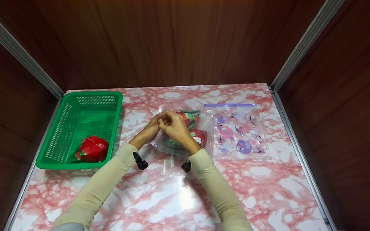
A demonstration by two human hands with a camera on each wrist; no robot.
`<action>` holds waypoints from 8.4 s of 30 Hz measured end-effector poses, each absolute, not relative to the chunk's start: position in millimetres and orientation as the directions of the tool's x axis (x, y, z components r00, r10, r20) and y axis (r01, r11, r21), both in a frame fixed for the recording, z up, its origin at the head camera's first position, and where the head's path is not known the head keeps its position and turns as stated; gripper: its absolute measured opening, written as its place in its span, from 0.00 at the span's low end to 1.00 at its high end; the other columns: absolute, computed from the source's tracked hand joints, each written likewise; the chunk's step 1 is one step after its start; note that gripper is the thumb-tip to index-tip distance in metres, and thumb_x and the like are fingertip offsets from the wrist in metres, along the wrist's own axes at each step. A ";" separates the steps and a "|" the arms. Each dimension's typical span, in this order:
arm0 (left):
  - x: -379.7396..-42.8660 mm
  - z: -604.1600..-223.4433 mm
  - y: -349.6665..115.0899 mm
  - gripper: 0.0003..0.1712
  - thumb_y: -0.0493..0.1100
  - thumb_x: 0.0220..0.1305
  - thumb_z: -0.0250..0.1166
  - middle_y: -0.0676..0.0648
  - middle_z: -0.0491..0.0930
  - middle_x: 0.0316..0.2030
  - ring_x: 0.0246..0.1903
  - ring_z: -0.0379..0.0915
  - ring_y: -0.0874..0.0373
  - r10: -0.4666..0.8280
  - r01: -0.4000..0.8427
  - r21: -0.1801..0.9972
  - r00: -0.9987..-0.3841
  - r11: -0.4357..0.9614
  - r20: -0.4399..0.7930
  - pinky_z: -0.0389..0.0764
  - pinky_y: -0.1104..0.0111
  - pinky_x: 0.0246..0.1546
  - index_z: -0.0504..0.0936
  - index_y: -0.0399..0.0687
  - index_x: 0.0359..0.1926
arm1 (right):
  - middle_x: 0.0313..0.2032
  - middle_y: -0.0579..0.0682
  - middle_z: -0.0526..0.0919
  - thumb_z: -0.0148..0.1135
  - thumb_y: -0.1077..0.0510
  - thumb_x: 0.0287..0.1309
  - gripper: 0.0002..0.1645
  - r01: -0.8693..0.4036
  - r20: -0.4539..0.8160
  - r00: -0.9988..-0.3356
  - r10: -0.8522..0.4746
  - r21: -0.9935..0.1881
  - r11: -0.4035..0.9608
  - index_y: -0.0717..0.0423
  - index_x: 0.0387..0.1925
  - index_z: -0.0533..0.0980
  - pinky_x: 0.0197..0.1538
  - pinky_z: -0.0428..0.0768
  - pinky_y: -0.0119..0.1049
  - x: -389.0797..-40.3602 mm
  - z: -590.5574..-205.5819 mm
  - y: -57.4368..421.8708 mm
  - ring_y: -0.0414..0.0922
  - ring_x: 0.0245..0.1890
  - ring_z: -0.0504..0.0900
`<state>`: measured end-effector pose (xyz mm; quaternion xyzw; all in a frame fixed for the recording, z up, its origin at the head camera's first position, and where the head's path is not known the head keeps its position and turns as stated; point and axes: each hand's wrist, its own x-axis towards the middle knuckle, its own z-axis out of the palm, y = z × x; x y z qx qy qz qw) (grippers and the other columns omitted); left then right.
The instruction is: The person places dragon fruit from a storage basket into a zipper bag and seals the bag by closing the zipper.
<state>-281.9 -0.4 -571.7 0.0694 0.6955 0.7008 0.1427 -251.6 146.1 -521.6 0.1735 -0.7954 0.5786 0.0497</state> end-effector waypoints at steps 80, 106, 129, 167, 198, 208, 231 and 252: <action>-309.3 -563.4 -21.9 0.22 0.37 0.75 0.58 0.33 0.86 0.51 0.47 0.86 0.45 0.211 0.043 0.893 -0.976 0.448 -0.059 0.78 0.71 0.38 0.74 0.38 0.67 | 0.33 0.51 0.84 0.72 0.59 0.68 0.14 -0.538 0.399 -0.843 -0.361 -0.619 0.573 0.58 0.51 0.80 0.35 0.78 0.35 -231.0 -528.5 148.3 0.43 0.29 0.79; -307.4 -564.7 -28.7 0.11 0.37 0.76 0.58 0.39 0.84 0.40 0.40 0.91 0.39 0.124 -0.074 0.901 -0.982 0.428 -0.139 0.91 0.55 0.46 0.77 0.31 0.50 | 0.09 0.42 0.66 0.75 0.56 0.56 0.16 -0.645 0.599 -0.559 -0.573 0.119 0.755 0.50 0.26 0.72 0.12 0.64 0.40 -171.1 -590.8 125.4 0.42 0.08 0.64; -305.2 -550.1 -54.6 0.16 0.33 0.75 0.57 0.44 0.80 0.28 0.23 0.82 0.59 0.100 -0.113 0.993 -0.988 0.029 -0.115 0.91 0.61 0.36 0.84 0.22 0.51 | 0.29 0.49 0.83 0.64 0.60 0.58 0.03 -0.659 0.782 -0.556 -0.280 -0.209 0.723 0.55 0.30 0.78 0.25 0.78 0.40 -198.0 -540.9 177.5 0.48 0.27 0.78; -283.5 -502.6 -74.8 0.04 0.25 0.73 0.60 0.37 0.89 0.36 0.32 0.85 0.62 -0.009 0.316 0.948 -0.949 0.019 0.317 0.85 0.73 0.36 0.79 0.32 0.43 | 0.33 0.74 0.82 0.56 0.76 0.68 0.05 -0.433 0.518 -0.796 0.312 -0.848 0.305 0.80 0.36 0.72 0.38 0.79 0.23 -230.0 -467.6 224.4 0.33 0.29 0.80; -275.2 -515.9 -77.1 0.11 0.32 0.74 0.66 0.34 0.85 0.48 0.45 0.82 0.63 -0.060 0.270 0.962 -0.961 0.028 0.271 0.83 0.76 0.49 0.82 0.27 0.51 | 0.38 0.68 0.85 0.61 0.71 0.70 0.09 -0.283 0.374 -0.858 0.353 -0.916 0.283 0.79 0.44 0.74 0.39 0.79 0.20 -259.7 -501.1 243.6 0.33 0.33 0.82; -272.9 -515.7 -74.1 0.10 0.33 0.73 0.68 0.36 0.87 0.44 0.41 0.84 0.63 -0.114 0.248 0.969 -0.963 -0.007 0.246 0.87 0.73 0.47 0.85 0.26 0.47 | 0.50 0.64 0.85 0.63 0.69 0.67 0.14 -0.304 0.425 -0.871 0.247 -0.860 0.409 0.69 0.53 0.79 0.63 0.80 0.43 -262.6 -486.9 249.7 0.50 0.51 0.82; -266.6 -513.5 -74.9 0.10 0.26 0.75 0.60 0.38 0.85 0.43 0.43 0.86 0.63 -0.010 0.310 0.943 -0.950 -0.123 0.312 0.89 0.63 0.52 0.80 0.19 0.51 | 0.50 0.65 0.88 0.67 0.70 0.67 0.12 -0.563 0.491 -0.827 -0.274 -0.729 0.390 0.68 0.50 0.84 0.61 0.83 0.56 -293.4 -413.8 180.5 0.56 0.51 0.88; -266.4 -513.9 -76.8 0.06 0.27 0.73 0.63 0.48 0.88 0.37 0.38 0.86 0.66 -0.042 0.260 0.948 -0.965 -0.183 0.257 0.89 0.69 0.47 0.82 0.24 0.47 | 0.47 0.55 0.92 0.68 0.59 0.72 0.10 -0.569 0.218 -0.767 -0.603 -0.666 0.483 0.59 0.48 0.89 0.52 0.86 0.40 -321.9 -399.5 131.2 0.48 0.45 0.89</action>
